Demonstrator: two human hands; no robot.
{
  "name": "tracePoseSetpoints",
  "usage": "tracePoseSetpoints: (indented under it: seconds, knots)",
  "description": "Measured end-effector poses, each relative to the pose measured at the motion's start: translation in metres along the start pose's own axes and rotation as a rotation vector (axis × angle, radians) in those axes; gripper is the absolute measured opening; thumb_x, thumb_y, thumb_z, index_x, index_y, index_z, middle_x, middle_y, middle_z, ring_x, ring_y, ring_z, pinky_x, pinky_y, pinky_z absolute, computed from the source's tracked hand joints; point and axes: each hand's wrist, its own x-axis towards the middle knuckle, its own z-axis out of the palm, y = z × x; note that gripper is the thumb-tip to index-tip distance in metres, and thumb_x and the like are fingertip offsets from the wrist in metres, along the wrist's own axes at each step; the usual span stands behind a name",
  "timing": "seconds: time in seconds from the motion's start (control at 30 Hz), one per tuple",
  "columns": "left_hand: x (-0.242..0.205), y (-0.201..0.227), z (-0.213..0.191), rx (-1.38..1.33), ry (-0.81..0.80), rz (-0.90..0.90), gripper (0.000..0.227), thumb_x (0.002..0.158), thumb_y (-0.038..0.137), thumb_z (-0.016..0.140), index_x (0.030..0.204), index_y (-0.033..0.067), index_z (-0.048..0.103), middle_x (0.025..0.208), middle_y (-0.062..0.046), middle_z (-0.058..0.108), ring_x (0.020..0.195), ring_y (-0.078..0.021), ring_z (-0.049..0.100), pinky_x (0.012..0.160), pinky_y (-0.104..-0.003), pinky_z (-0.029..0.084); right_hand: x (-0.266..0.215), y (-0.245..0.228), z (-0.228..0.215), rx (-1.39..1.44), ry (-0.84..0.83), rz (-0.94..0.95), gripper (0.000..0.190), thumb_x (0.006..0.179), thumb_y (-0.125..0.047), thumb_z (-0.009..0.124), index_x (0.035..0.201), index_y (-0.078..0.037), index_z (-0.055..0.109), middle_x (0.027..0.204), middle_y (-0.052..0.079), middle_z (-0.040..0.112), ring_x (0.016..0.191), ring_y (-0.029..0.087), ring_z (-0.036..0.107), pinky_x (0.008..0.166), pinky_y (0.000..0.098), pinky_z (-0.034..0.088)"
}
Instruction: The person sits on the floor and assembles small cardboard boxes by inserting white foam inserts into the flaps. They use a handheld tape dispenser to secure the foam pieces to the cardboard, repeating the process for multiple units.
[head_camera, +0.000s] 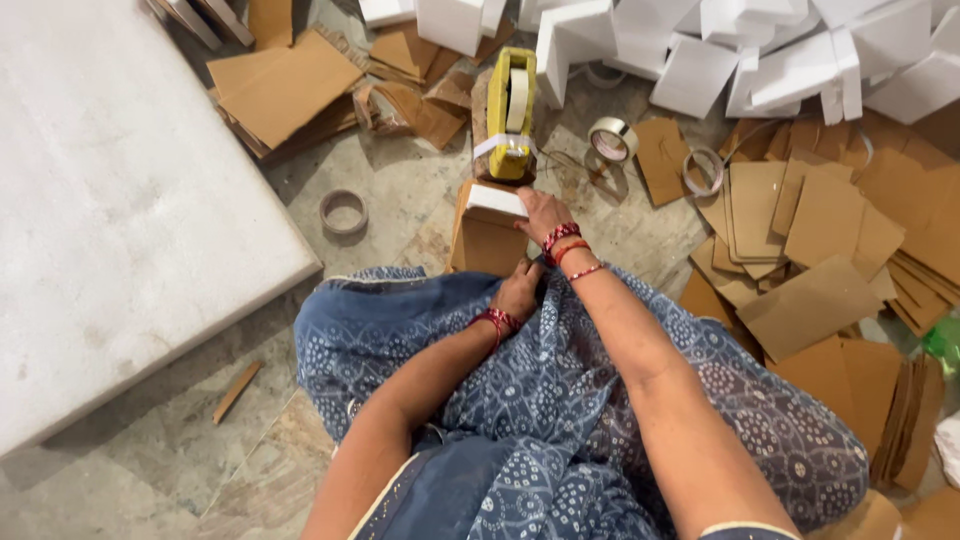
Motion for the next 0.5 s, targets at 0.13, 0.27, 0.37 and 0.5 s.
tracePoseSetpoints:
  seconds: [0.13,0.27,0.37,0.5]
  knots:
    - [-0.017,0.003,0.017,0.049,-0.174,0.069,0.083,0.076,0.013,0.066,0.152,0.0056,0.033,0.144,-0.039,0.039,0.12,-0.0577,0.053,0.1,-0.055,0.046,-0.007,-0.004,-0.003,0.014,-0.016,0.004,0.052,0.075,-0.022,0.088,0.117,-0.009,0.06,0.111,0.016,0.07,0.107,0.036,0.066,0.09,0.0452,0.054]
    - [-0.022,0.01,0.026,0.131,-0.374,-0.209,0.079,0.092,0.01,0.051,0.163,0.0116,0.016,0.158,-0.037,0.027,0.134,-0.0545,0.044,0.114,-0.05,0.036,-0.007,-0.006,-0.006,0.013,0.021,0.019,0.054,0.076,-0.022,0.088,0.12,-0.008,0.06,0.116,0.017,0.069,0.106,0.037,0.066,0.089,0.0453,0.054]
    - [-0.026,0.008,0.031,0.112,-0.421,-0.339,0.061,0.1,0.017,0.041,0.159,0.0096,0.033,0.148,-0.033,0.045,0.127,-0.0507,0.054,0.108,-0.054,0.042,-0.008,-0.01,-0.008,0.015,0.01,0.047,0.052,0.077,-0.022,0.087,0.12,-0.008,0.061,0.116,0.016,0.069,0.106,0.037,0.066,0.09,0.0454,0.054]
    - [-0.01,0.011,0.028,0.376,-0.572,-0.409,0.038,0.095,0.022,0.051,0.12,0.006,0.076,0.128,-0.023,0.07,0.12,-0.0363,0.069,0.099,-0.048,0.056,-0.005,-0.016,-0.014,0.0,0.023,0.06,0.05,0.077,-0.022,0.087,0.118,-0.009,0.062,0.115,0.016,0.07,0.106,0.037,0.066,0.089,0.0462,0.054]
